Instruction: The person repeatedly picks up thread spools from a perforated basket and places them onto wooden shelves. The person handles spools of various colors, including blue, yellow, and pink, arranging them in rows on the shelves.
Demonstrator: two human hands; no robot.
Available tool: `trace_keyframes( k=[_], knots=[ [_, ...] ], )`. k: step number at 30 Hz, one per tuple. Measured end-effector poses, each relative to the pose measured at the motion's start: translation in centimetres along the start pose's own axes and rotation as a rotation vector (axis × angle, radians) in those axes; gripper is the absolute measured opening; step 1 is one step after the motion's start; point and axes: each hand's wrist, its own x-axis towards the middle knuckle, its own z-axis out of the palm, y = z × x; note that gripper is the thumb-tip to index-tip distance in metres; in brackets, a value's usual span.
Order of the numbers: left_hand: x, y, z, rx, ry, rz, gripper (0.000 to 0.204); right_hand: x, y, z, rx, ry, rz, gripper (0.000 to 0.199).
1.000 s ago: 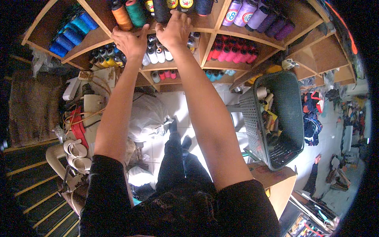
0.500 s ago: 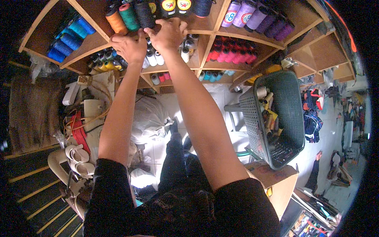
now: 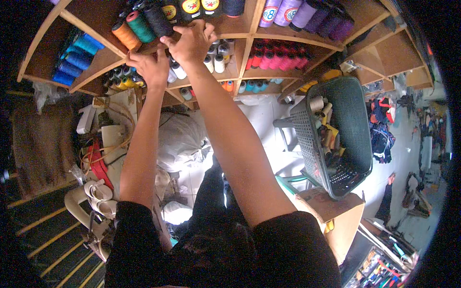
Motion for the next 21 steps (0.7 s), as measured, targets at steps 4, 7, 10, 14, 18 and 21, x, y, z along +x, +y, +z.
trace_keyframes(
  k=[4, 7, 10, 14, 18, 21],
  knots=[
    [-0.2, -1.2, -0.7, -0.006, -0.044, 0.139, 0.084, -0.6, 0.4, -0.3, 0.049, 0.054, -0.082, 0.066],
    [-0.8, -3.0, -0.4, 0.109, -0.086, 0.341, 0.081, -1.1, 1.7, -1.2, 0.072, 0.077, -0.206, 0.077],
    [-4.0, -2.4, -0.9, 0.009, -0.12, 0.278, 0.079, -2.8, 3.6, -4.1, 0.11, -0.041, -0.218, 0.069],
    [-11.7, -4.1, -2.8, -0.11, -0.34, 0.159, 0.067, -10.7, 6.8, -12.2, 0.07, -0.096, -0.082, 0.041],
    [-19.7, -5.8, -2.1, -0.272, -0.744, -0.014, 0.063, -20.9, 14.7, -22.8, -0.027, -0.213, 0.214, 0.036],
    [-23.1, -0.9, -2.3, -0.394, -0.987, -0.265, 0.06, -28.3, 16.9, -30.9, -0.085, -0.016, 0.521, 0.028]
  ],
)
